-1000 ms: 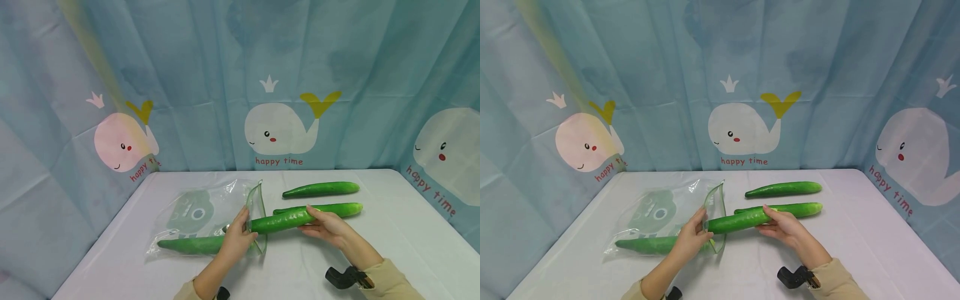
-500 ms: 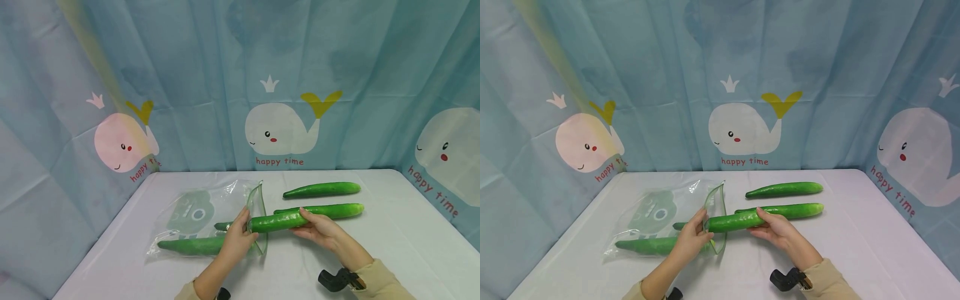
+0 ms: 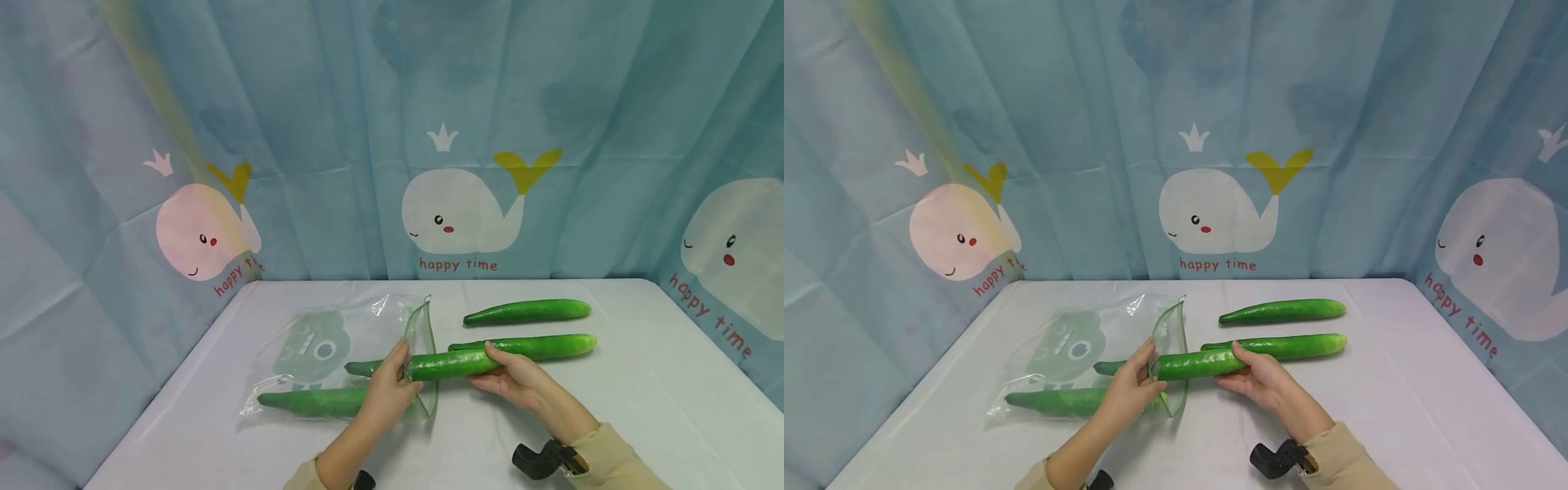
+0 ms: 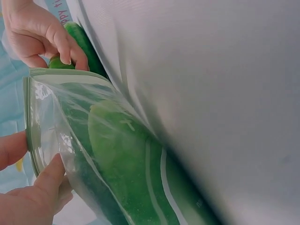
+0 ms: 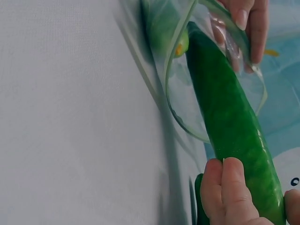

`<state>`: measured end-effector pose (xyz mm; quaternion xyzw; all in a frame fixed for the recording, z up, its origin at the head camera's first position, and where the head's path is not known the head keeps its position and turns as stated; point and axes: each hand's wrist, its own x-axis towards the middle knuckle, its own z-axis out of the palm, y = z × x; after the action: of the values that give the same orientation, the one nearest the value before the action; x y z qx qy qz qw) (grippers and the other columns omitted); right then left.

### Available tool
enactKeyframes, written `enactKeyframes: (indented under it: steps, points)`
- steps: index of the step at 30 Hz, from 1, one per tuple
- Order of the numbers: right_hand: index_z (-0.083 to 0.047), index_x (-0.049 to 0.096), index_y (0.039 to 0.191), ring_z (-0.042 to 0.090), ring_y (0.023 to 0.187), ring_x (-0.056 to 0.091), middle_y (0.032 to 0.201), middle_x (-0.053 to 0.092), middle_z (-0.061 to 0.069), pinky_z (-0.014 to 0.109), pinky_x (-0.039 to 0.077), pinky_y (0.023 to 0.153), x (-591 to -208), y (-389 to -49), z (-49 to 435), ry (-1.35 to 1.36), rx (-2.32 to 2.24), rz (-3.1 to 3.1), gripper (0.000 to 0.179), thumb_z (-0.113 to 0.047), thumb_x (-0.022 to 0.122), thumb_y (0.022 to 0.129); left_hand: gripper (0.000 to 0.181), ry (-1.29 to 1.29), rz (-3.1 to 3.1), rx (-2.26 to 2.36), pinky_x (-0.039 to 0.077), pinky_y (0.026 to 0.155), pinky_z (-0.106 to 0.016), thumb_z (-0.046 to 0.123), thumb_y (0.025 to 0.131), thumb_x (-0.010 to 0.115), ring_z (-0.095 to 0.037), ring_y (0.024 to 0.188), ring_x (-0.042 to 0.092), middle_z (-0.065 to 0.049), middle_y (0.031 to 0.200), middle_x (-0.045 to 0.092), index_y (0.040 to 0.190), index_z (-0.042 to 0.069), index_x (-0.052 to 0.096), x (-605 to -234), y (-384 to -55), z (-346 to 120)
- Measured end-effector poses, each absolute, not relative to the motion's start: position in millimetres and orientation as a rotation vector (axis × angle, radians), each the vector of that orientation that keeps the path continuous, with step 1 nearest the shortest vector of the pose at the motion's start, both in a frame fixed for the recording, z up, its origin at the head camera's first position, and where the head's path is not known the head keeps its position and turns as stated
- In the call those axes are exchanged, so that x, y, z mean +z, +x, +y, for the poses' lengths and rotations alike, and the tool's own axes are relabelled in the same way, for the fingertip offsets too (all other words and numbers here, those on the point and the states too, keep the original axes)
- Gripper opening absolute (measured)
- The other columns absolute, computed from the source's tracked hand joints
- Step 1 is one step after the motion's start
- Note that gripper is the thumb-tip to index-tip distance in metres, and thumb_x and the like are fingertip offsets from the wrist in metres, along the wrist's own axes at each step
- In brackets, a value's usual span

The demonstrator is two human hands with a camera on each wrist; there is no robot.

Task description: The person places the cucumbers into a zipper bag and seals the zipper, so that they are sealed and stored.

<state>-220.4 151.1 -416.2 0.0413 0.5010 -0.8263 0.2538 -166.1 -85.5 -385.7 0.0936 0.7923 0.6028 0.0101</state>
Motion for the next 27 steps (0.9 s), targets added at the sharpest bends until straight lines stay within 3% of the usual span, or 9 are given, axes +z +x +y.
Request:
enactKeyframes:
  steps: [6,11,20,27]
  points:
    - [0.012,0.023,0.138,0.054,0.130,0.033,0.134,0.036,0.038,0.052,0.035,0.108,-417,-219,143,0.145,-2.266,1.342,0.054,-0.027,0.042,0.104,0.070,0.282,2.469,1.898,0.042,0.103,-0.038,-0.016,0.081,0.061,-0.047,0.136,0.028,-0.029,0.156,0.014,0.143,-0.018,0.027,-387,-166,-86]
    - [0.012,0.023,0.138,0.054,0.132,0.024,0.141,0.024,0.041,0.054,0.031,0.110,-416,-218,138,0.169,-2.288,1.304,0.051,-0.025,0.038,0.106,0.070,0.279,2.483,1.886,0.043,0.102,-0.037,-0.016,0.081,0.061,-0.046,0.136,0.029,-0.029,0.155,0.015,0.142,-0.018,0.027,-388,-165,-86]
    - [0.013,0.027,0.133,0.055,0.131,0.029,0.134,0.033,0.039,0.054,0.030,0.109,-415,-218,132,0.165,-2.291,1.282,0.045,-0.022,0.037,0.106,0.069,0.278,2.473,1.903,0.050,0.097,-0.033,-0.017,0.081,0.061,-0.046,0.136,0.030,-0.030,0.155,0.016,0.142,-0.019,0.028,-389,-164,-84]
    - [0.016,0.022,0.139,0.056,0.128,0.036,0.133,0.034,0.040,0.055,0.032,0.109,-418,-218,129,0.119,-2.267,1.307,0.051,-0.022,0.034,0.107,0.070,0.277,2.467,1.908,0.044,0.102,-0.037,-0.017,0.081,0.061,-0.046,0.136,0.029,-0.030,0.155,0.015,0.142,-0.019,0.028,-389,-164,-82]
